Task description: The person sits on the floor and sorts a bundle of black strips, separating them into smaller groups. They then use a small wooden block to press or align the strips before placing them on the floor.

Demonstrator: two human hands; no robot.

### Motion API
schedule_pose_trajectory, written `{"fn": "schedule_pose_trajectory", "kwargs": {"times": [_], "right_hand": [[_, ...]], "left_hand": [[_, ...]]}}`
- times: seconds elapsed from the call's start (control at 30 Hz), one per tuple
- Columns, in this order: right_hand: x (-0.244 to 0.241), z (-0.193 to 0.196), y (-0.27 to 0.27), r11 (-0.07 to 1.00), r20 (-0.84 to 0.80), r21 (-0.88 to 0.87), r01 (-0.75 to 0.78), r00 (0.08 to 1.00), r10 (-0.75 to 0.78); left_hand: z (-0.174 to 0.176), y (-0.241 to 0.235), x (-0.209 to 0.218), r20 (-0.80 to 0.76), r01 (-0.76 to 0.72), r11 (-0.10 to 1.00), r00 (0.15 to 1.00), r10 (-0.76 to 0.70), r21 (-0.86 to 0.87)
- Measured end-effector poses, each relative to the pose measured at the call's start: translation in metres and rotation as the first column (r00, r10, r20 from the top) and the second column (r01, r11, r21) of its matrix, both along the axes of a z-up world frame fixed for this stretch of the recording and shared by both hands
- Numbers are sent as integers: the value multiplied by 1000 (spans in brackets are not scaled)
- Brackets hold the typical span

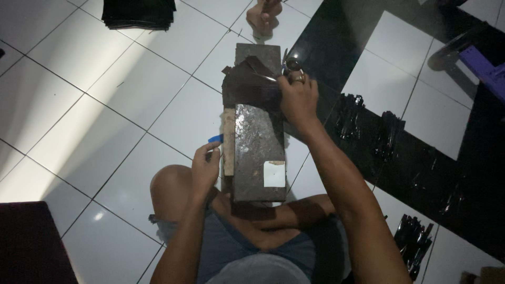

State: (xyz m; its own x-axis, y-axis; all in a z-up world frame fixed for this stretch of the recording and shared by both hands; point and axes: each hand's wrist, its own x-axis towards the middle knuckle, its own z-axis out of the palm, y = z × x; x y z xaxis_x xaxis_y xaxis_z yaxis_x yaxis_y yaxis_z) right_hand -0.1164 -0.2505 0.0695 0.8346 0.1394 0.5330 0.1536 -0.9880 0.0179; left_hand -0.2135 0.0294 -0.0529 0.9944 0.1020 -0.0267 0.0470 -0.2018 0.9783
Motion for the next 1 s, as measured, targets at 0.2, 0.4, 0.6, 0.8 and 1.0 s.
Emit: {"fn": "schedule_pose_trajectory", "kwargs": {"times": [0.2,0.4,0.6,0.8,1.0], "right_hand": [[-7,-2,3,991,-96,-73,-115,990,108],[-18,8,14,987,-158,-27,-161,975,155],[-5,17,3,978,-250,176,-111,956,154],[6,11,-7,978,-219,45,-202,954,207],[-8,34,8,983,-126,-109,-149,983,135]], "left_hand": [[19,-5,-8,-43,-11,999,999,9,-36],[27,-2,-14,7,73,997,997,-73,4],[20,5,-18,77,18,1000,997,-19,21],[22,4,-17,55,72,997,996,-72,3],[41,2,-22,110,87,993,989,-96,85]]}}
